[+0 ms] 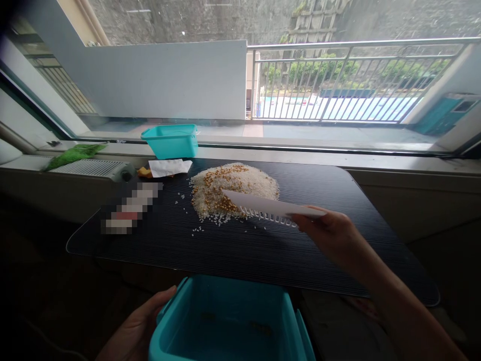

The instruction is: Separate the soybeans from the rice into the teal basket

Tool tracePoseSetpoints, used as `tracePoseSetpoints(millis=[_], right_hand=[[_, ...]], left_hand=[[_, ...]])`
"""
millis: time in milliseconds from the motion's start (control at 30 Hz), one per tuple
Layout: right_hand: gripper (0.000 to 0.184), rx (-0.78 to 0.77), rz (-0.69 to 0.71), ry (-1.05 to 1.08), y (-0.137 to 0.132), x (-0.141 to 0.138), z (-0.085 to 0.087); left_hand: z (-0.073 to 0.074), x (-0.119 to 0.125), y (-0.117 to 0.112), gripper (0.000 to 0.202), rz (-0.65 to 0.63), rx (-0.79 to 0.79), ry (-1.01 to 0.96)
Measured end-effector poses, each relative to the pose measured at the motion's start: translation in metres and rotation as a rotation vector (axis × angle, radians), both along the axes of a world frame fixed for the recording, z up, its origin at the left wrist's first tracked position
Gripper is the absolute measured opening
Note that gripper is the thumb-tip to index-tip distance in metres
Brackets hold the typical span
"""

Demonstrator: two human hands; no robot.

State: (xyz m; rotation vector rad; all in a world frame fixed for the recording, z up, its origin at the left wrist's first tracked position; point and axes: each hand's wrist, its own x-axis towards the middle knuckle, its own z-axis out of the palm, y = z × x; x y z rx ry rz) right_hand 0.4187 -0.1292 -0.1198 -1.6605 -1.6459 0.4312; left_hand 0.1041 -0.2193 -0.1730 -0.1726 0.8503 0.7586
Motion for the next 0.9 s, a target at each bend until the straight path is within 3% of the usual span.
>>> tracePoseSetpoints(millis=[200, 367, 600, 767, 900], right_hand=[[0.035, -0.066, -0.005, 0.079, -0.003, 0.0, 0.003], [0.033, -0.128, 0.018, 0.119, -0.009, 0.003, 0.003], [0.027, -0.169, 0.098, 0.165, -0.038, 0.004, 0.006], [0.031, -0.339, 0.182, 0.258, -0.058, -0.001, 0.007], [0.028, -0.21, 0.095, 0.216, -0.049, -0.001, 0.011]], left_hand=[[0.005, 0.002, 0.002, 0.027, -0.011, -0.006, -0.011], [0.0, 0.0, 0.001, 0.024, 0.013, 0.01, -0.01], [-0.005, -0.002, 0.0, 0.014, -0.004, 0.005, 0.073], [-0.007, -0.002, 0.002, 0.011, 0.009, 0.04, 0.137], [-0.007, -0.001, 0.002, 0.011, 0.015, 0.007, 0.155]])
